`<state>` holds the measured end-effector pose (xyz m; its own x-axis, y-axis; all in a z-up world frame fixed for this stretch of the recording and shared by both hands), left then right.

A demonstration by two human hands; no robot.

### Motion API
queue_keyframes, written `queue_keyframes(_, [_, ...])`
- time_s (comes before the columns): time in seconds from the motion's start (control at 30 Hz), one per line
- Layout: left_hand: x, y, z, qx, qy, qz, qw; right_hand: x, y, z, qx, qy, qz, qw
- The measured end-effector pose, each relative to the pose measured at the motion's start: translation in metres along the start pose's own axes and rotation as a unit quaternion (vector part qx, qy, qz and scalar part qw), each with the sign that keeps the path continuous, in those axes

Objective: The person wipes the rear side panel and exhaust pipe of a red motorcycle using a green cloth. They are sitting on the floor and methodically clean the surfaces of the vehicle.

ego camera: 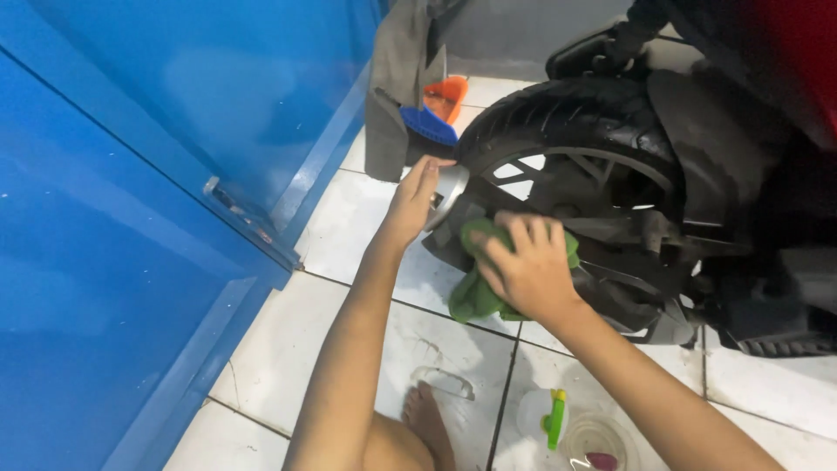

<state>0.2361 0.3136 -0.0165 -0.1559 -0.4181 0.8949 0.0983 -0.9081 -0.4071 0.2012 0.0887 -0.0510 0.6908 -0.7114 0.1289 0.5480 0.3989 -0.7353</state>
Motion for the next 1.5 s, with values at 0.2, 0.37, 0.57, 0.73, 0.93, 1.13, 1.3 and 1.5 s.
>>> queue_keyframes(0.2, [-0.025,0.002,0.018,0.003,0.024,-0.033,0.999,-0.064,0.001,0.045,0.064,0.021,-0.057,0.996])
queue_keyframes(0.37, [-0.005,-0.007,0.003,-0.015,0.020,-0.004,1.000,-0.042,0.003,0.007,0.059,-0.062,-0.037,0.996])
queue_keyframes(0.57, [-0.001,-0.009,0.004,-0.042,0.014,-0.020,0.999,-0.064,0.017,0.017,0.035,-0.042,-0.035,0.998])
queue_keyframes(0.73, [0.020,-0.015,-0.004,-0.051,0.006,-0.022,0.998,-0.065,0.012,0.013,0.037,-0.076,-0.064,0.994])
queue_keyframes(0.93, [-0.006,-0.008,0.006,-0.058,-0.003,-0.072,0.996,-0.057,0.009,0.023,0.018,-0.032,-0.017,0.999])
queue_keyframes(1.13, [0.010,-0.015,0.000,-0.074,0.009,-0.040,0.996,-0.043,0.018,-0.005,0.026,-0.106,-0.030,0.994])
queue_keyframes(1.3, [0.008,-0.017,0.003,-0.079,0.005,-0.034,0.996,0.011,-0.005,-0.021,0.056,0.052,0.055,0.996])
queue_keyframes(1.5, [0.007,-0.015,0.005,-0.068,0.011,-0.031,0.997,-0.034,-0.011,0.051,0.119,0.114,0.082,0.983])
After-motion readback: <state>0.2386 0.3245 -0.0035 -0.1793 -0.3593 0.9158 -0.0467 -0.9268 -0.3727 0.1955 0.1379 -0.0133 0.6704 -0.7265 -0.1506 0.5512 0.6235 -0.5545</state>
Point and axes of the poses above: each hand's wrist, its own z-axis towards the middle knuckle, its own y-axis out of the palm, x = y × z, the point moved 1 cm from there along z, towards the middle knuckle, and after that the axes turned 2 degrees about -x, right-handed, at the moved point
